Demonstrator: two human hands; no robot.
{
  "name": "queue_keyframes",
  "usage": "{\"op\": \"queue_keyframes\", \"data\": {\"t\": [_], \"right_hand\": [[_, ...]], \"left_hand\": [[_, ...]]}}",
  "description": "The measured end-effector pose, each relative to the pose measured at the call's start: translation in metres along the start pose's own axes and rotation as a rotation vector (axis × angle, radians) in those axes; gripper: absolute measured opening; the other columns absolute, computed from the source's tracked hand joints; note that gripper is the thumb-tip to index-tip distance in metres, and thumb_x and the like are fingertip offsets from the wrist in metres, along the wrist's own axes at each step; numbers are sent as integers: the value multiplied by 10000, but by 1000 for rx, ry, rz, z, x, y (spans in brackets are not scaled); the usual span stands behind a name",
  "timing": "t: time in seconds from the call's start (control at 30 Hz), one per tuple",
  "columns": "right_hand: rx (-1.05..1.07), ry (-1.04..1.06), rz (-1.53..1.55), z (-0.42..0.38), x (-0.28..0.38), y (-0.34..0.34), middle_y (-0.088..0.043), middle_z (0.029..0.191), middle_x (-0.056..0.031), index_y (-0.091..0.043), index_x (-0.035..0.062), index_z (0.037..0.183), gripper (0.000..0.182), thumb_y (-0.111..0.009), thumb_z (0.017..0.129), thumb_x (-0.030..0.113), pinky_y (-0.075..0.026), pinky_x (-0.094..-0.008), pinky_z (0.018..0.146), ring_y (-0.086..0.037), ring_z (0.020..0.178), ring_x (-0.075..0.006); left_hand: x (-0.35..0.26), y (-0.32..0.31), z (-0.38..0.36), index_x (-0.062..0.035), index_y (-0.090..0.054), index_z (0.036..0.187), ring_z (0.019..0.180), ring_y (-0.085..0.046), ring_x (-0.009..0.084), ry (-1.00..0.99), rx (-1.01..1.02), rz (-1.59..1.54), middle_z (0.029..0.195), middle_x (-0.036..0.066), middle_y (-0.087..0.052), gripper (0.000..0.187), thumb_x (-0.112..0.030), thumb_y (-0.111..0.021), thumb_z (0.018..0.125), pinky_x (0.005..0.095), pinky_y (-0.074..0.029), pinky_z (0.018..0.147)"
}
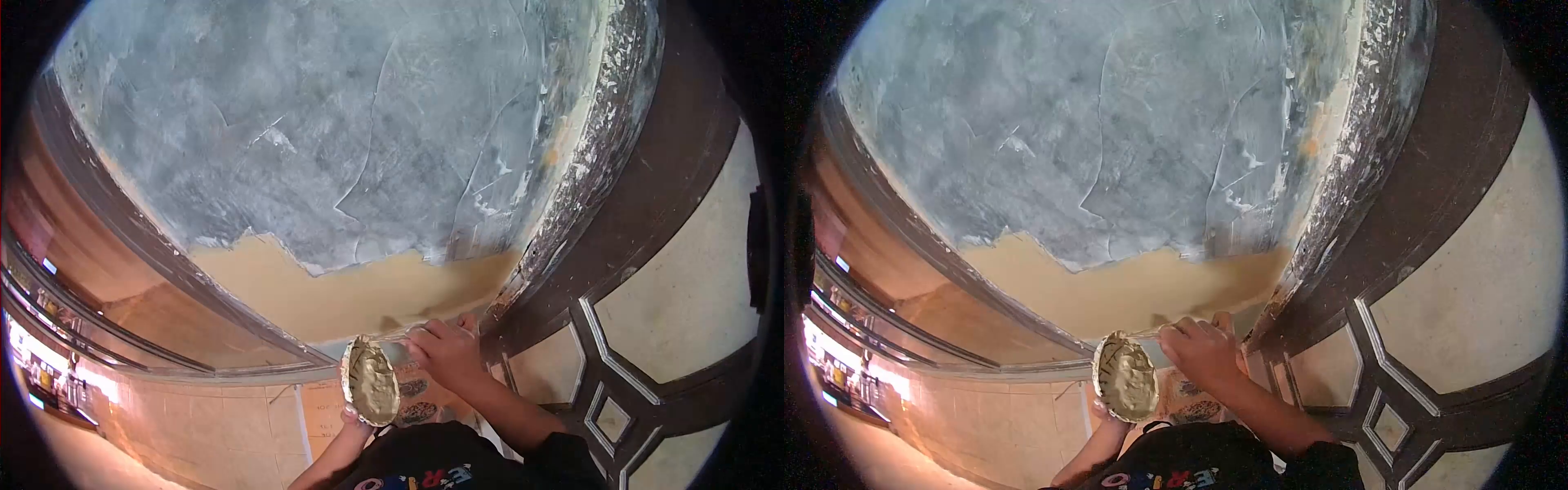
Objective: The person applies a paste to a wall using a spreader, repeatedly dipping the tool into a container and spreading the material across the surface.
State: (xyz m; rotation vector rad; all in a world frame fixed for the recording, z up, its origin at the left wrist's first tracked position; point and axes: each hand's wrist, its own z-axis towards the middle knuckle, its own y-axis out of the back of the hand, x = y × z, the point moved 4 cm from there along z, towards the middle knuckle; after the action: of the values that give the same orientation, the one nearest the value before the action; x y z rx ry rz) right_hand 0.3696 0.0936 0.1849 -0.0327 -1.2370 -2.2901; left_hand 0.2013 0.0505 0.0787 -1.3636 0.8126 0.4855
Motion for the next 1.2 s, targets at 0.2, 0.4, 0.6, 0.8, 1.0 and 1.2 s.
{"op": "queue_keyframes", "data": {"t": [0.2, 0.4, 0.6, 0.8, 1.0, 1.2], "right_hand": [[-123, 35, 24, 5, -3, 9, -577, 808, 21, -604, 170, 798, 124, -669, 721, 243, -363, -380, 733, -587, 648, -160], [-76, -247, 318, -2, -37, -3, -577, 823, -31, -596, 102, 847, 115, -634, 796, 198, -422, -328, 588, -589, 632, -161], [-175, -948, 1205, -61, -98, -93, -556, 781, -36, -502, 85, 1066, 253, -559, 888, 255, -469, -254, 473, -564, 564, -137], [95, -1233, 1601, -68, -74, -119, -540, 896, -73, -392, 88, 1195, 371, -486, 924, 323, -519, -290, 520, -600, 581, -181], [-58, -1099, 1698, 8, -36, -92, -504, 1075, -124, -342, 53, 1233, 450, -527, 904, 298, -549, -353, 655, -646, 756, -276], [-83, -939, 1641, 31, -41, -105, -551, 1045, -100, -412, 48, 1146, 319, -467, 935, 280, -550, -331, 600, -648, 687, -235]], "left_hand": [[9, 13, 6, -107, -197, 1406, 1260, -353, 284, -76, 12, -49, 1391, 121, -318, 1107, -732, -554, 565, 436, -307, 1043], [15, 23, 1, -156, -262, 1394, 1260, -354, 303, -3, 7, -120, 1389, 97, -343, 958, -748, -394, 652, 455, -290, 1050], [-10, 24, -7, -148, -332, 1355, 1217, -401, 306, 65, -170, -54, 1338, 98, -410, 900, -776, -270, 713, 457, -333, 1017], [-13, 37, -8, -130, -338, 1342, 1174, -437, 299, 27, -301, -102, 1311, 98, -428, 900, -781, -284, 722, 464, -369, 974], [-17, 34, -8, -127, -337, 1336, 1157, -445, 304, 43, -341, -79, 1293, 109, -434, 888, -772, -316, 726, 467, -391, 955], [-20, 42, -13, -133, -331, 1344, 1171, -436, 314, 0, -284, -55, 1306, 110, -426, 879, -770, -297, 739, 472, -382, 966]]}}
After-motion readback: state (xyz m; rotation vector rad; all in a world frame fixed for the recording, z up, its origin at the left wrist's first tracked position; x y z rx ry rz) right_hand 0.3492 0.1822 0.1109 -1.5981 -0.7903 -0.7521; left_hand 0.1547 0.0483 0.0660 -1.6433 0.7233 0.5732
